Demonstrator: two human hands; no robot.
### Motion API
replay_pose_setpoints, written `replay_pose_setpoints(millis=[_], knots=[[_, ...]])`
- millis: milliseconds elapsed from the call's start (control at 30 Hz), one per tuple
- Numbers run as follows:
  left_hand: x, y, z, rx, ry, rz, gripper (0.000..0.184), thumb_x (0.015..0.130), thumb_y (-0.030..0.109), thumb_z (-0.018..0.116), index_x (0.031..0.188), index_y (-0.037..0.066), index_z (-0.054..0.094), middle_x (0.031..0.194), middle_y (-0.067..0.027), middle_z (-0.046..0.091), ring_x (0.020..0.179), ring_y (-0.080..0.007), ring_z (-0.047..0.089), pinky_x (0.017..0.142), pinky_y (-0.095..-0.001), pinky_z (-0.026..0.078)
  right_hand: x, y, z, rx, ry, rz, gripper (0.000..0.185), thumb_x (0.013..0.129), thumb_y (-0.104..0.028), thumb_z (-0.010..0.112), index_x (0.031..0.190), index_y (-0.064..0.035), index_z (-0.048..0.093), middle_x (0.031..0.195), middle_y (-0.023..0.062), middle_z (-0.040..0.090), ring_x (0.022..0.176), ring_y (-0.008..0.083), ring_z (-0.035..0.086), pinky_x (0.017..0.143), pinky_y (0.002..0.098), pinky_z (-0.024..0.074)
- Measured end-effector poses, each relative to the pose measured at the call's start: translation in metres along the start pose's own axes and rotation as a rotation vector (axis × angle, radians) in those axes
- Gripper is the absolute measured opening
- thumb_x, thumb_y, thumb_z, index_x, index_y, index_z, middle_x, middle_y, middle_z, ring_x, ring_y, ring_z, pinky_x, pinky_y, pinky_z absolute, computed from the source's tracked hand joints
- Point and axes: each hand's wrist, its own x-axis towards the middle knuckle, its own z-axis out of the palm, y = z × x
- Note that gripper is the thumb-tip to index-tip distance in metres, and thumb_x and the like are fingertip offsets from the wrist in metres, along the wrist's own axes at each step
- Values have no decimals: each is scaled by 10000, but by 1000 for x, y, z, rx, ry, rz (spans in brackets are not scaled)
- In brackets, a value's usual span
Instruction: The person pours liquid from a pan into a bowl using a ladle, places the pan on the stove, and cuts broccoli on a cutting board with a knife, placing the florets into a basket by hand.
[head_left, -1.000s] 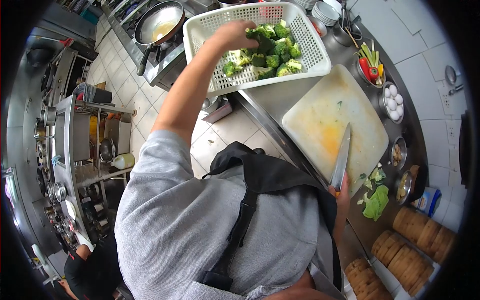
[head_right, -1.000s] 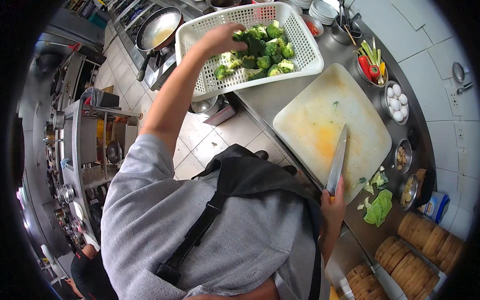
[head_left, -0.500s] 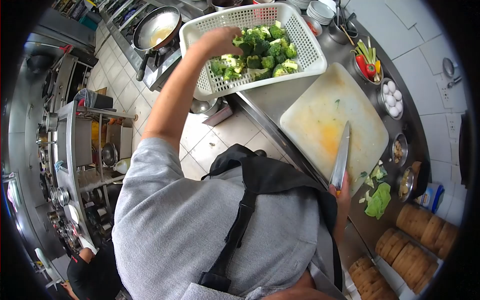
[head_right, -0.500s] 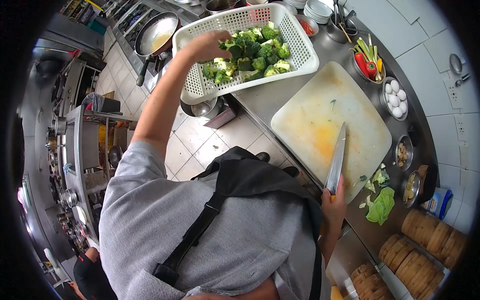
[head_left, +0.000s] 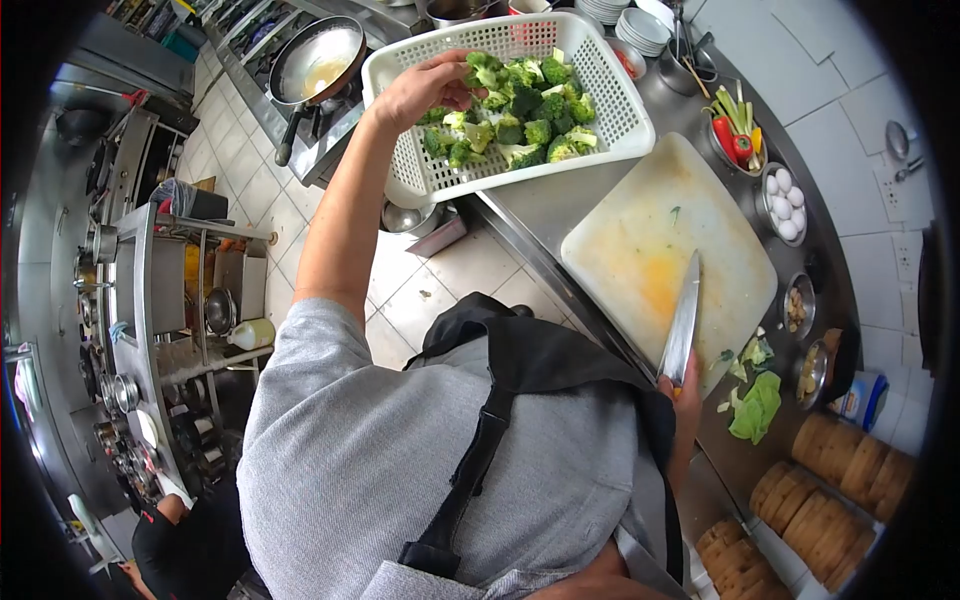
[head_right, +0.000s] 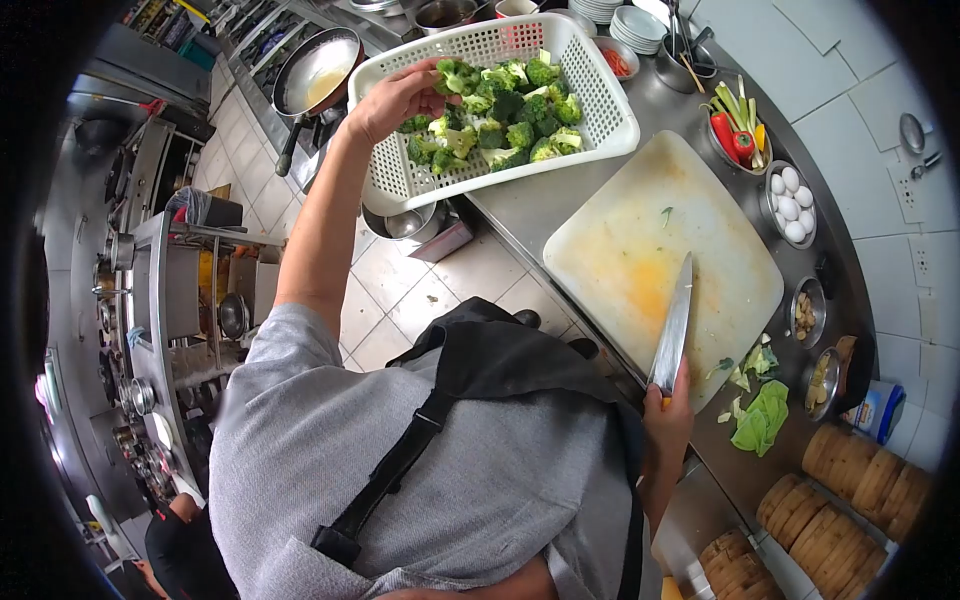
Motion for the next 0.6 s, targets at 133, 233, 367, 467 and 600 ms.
replay_pose_setpoints(millis=[133, 233, 367, 467, 600], knots=[[-11, 15, 13, -193, -59, 25, 444, 1102, 173, 383, 1530, 82, 457, 1154, -160, 725, 863, -149, 648, 842, -307, 554, 1, -3, -2, -23, -20, 19, 712, 917, -194, 640, 1585, -130, 399, 1134, 243, 711, 953, 371, 726, 839, 437, 555], [-16, 23, 19, -330, -85, 111, 451, 1061, 113, 403, 1504, 107, 486, 1195, -101, 683, 961, -149, 659, 881, -338, 561, 1, -2, 1, -28, -9, 7, 710, 917, -192, 616, 1587, -130, 389, 1131, 257, 706, 960, 404, 722, 841, 454, 553], [-35, 38, 73, -310, -126, 262, 455, 1017, 87, 491, 1471, 78, 497, 1239, -67, 669, 1060, -183, 676, 913, -352, 561, 2, -10, -2, -64, -27, 9, 705, 912, -170, 562, 1593, -164, 379, 1012, 271, 705, 910, 458, 702, 822, 493, 547], [-52, 36, 148, -358, -305, 299, 448, 1018, 167, 628, 1441, 93, 503, 1295, -91, 681, 1122, -221, 692, 896, -344, 567, 4, -5, 0, -15, -82, 68, 706, 903, -155, 544, 1590, -188, 384, 926, 282, 694, 865, 480, 688, 796, 531, 537], [-51, 18, 212, -517, -397, 229, 441, 982, 146, 691, 1384, 119, 511, 1275, -123, 687, 1092, -249, 703, 882, -334, 570, 0, -23, -2, -89, -48, 119, 706, 897, -155, 538, 1586, -184, 389, 908, 298, 685, 850, 490, 677, 782, 562, 530]])
